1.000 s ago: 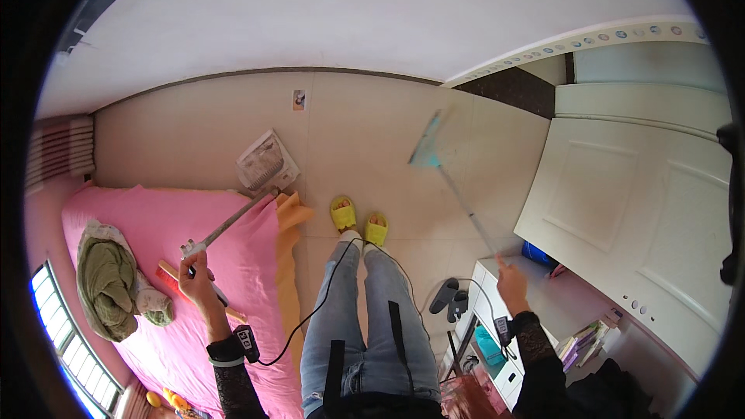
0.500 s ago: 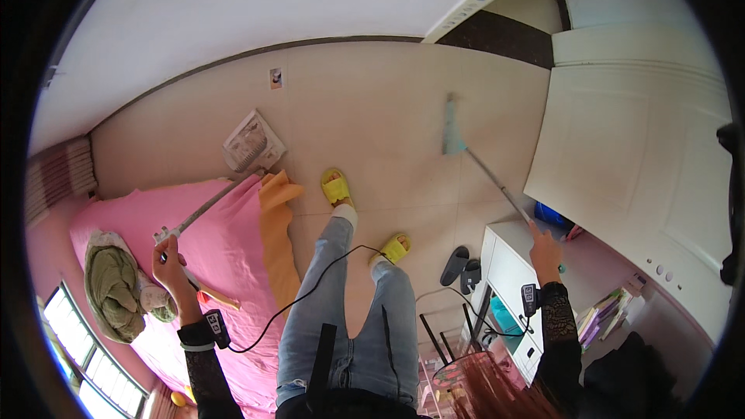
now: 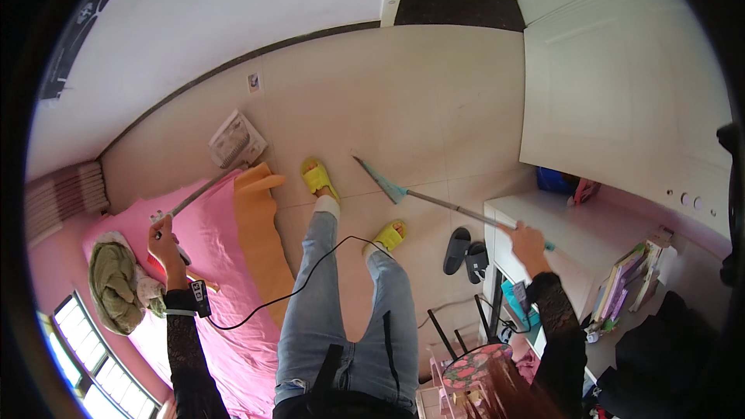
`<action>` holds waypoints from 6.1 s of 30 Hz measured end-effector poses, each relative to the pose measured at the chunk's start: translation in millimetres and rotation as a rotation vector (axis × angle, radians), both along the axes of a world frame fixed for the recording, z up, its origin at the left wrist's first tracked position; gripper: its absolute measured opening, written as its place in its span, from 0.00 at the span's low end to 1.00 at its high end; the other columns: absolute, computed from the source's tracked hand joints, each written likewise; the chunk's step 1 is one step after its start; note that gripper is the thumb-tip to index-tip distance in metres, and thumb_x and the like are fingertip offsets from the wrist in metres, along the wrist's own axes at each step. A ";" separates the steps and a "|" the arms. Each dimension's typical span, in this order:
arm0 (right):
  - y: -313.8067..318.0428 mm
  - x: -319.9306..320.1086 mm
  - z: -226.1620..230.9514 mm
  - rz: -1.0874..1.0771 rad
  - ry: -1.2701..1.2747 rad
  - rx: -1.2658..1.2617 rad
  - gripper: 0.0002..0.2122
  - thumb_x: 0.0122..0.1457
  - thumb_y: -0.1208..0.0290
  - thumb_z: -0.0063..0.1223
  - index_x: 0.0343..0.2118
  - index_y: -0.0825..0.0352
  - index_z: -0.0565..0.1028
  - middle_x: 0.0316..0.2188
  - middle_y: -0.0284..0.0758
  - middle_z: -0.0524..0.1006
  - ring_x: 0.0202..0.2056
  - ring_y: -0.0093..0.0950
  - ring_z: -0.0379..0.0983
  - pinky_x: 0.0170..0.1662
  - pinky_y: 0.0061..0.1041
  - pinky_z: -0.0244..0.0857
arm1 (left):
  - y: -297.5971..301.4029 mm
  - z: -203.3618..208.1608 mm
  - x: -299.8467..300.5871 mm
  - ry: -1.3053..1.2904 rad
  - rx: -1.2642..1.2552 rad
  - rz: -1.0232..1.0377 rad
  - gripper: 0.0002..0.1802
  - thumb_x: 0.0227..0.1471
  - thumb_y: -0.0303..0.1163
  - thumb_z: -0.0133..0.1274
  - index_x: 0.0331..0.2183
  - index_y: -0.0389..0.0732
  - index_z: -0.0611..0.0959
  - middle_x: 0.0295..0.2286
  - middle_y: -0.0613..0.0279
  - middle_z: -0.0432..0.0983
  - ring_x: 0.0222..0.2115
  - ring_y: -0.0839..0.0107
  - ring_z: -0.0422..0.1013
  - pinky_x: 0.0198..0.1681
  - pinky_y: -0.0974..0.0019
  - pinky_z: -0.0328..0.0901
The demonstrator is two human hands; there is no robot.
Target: The person sweeps the bedroom floor with a broom and dustpan, moving debris into the dustpan. They briefly place a small photo on a wall banner before resuming sweeping.
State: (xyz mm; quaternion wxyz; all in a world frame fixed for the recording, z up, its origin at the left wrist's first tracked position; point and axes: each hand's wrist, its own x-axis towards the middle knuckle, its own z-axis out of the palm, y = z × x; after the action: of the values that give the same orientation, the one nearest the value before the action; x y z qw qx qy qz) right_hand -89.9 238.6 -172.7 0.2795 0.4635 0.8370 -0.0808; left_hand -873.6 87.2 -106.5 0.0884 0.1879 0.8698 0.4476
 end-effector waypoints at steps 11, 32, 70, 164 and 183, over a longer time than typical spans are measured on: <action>64.6 -11.9 5.6 -0.173 0.040 0.458 0.21 0.56 0.72 0.47 0.55 0.50 0.70 0.27 0.39 0.74 0.27 0.39 0.76 0.27 0.37 0.70 | 47.7 44.3 67.3 -0.070 -0.059 -0.294 0.08 0.51 0.31 0.61 0.26 0.37 0.82 0.14 0.77 0.63 0.13 0.87 0.55 0.16 0.78 0.47; -411.5 -300.1 94.4 -2.567 0.648 -0.649 0.16 0.53 0.83 0.50 0.46 0.67 0.70 0.17 0.31 0.66 0.14 0.20 0.61 0.16 0.21 0.55 | 267.6 35.7 57.6 -0.220 -0.104 -0.709 0.10 0.49 0.32 0.63 0.27 0.37 0.79 0.17 0.71 0.66 0.13 0.83 0.57 0.15 0.77 0.51; 71.5 -266.9 17.7 -2.217 1.115 -0.113 0.25 0.56 0.73 0.45 0.58 0.72 0.62 0.24 0.44 0.76 0.14 0.29 0.69 0.17 0.31 0.63 | 298.3 43.4 74.1 -0.019 -0.325 -0.739 0.11 0.52 0.29 0.58 0.24 0.36 0.74 0.21 0.68 0.65 0.18 0.79 0.56 0.18 0.73 0.52; 45.1 173.1 -67.2 -2.571 1.876 0.220 0.06 0.52 0.80 0.41 0.23 0.76 0.69 0.15 0.47 0.72 0.13 0.37 0.70 0.15 0.38 0.62 | 422.6 217.5 1019.3 1.801 1.121 -2.026 0.07 0.45 0.31 0.49 0.30 0.43 0.71 0.34 0.64 0.73 0.43 0.68 0.67 0.54 0.64 0.54; 0.4 61.5 10.2 -1.904 1.071 -0.390 0.35 0.48 0.68 0.56 0.59 0.75 0.57 0.28 0.55 0.77 0.31 0.47 0.78 0.32 0.41 0.72 | 472.1 248.0 758.1 2.239 1.031 -2.074 0.03 0.50 0.39 0.51 0.29 0.54 0.75 0.45 0.70 0.77 0.54 0.71 0.64 0.56 0.58 0.44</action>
State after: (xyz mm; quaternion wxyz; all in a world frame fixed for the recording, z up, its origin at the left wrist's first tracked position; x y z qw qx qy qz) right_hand -28.4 239.0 -162.5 -0.2264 0.7706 0.1247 -0.5825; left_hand -115.5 559.3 141.5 0.3798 -0.8912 0.2372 -0.0727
